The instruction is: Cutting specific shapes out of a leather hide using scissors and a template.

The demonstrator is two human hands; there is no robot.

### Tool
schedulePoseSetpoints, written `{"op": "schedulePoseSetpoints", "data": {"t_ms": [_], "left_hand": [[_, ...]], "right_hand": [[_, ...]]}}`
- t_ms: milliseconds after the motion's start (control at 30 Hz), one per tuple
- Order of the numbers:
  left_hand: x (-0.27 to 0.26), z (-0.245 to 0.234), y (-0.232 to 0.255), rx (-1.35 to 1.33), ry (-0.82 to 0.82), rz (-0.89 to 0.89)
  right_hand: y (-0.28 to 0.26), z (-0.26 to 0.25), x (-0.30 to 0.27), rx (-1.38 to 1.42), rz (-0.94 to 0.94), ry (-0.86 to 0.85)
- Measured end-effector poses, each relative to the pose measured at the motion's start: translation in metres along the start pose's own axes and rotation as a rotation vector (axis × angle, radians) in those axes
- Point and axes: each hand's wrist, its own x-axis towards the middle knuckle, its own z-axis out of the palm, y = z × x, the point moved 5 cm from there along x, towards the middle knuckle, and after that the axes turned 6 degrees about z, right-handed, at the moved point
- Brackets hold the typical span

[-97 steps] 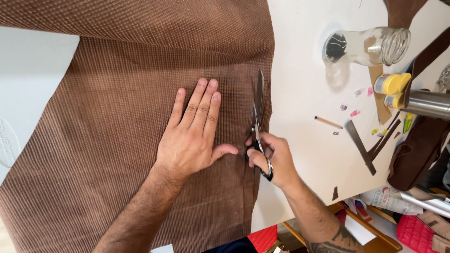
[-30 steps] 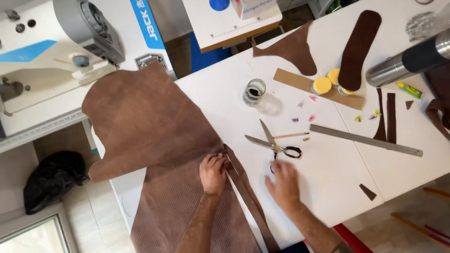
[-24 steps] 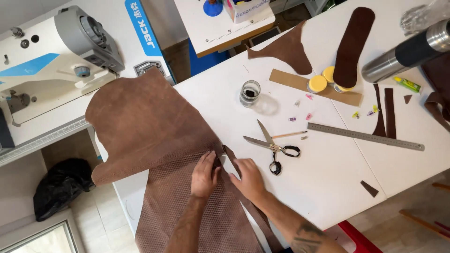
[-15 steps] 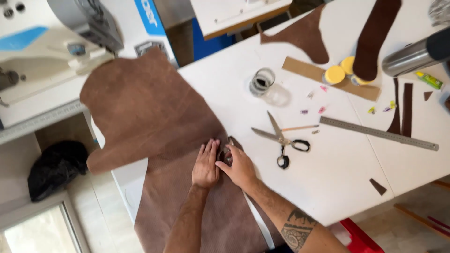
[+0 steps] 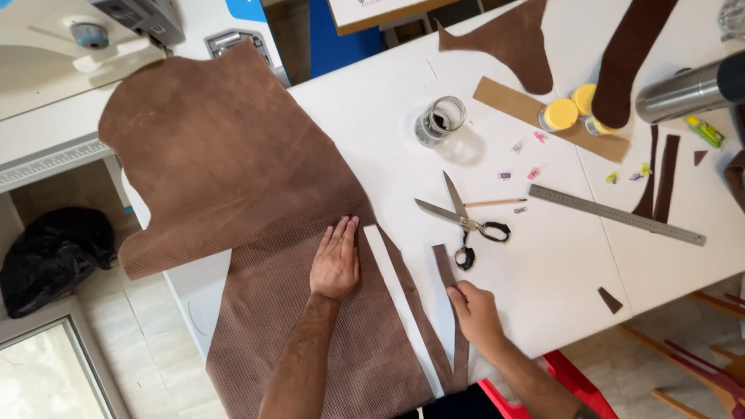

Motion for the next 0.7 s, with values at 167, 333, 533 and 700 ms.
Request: {"op": "schedulePoseSetpoints", "data": {"t_ms": [167,333,533,700], "left_hand": [[0.003,0.002,-0.003,-0.012,-0.061,0.007],[0.002,0.011,0.021,-0.069,0.060,-0.016],[-0.043,-0.116,0.274,-1.619,-0.313,-0.145],[-0.096,-0.129,0.287,-1.146,-0.889,-0.407]], "right_hand": [[-0.060,-0.055,-0.045,0.551,0.038,-0.134],[-0.137,-0.131,-0.118,0.712,0.016,-0.480],[-0.053,-0.266,-0.018,1.905,-0.183,0.106],[-0.031,-0.476,0.000,1.472,-0.551,-0.099]]}}
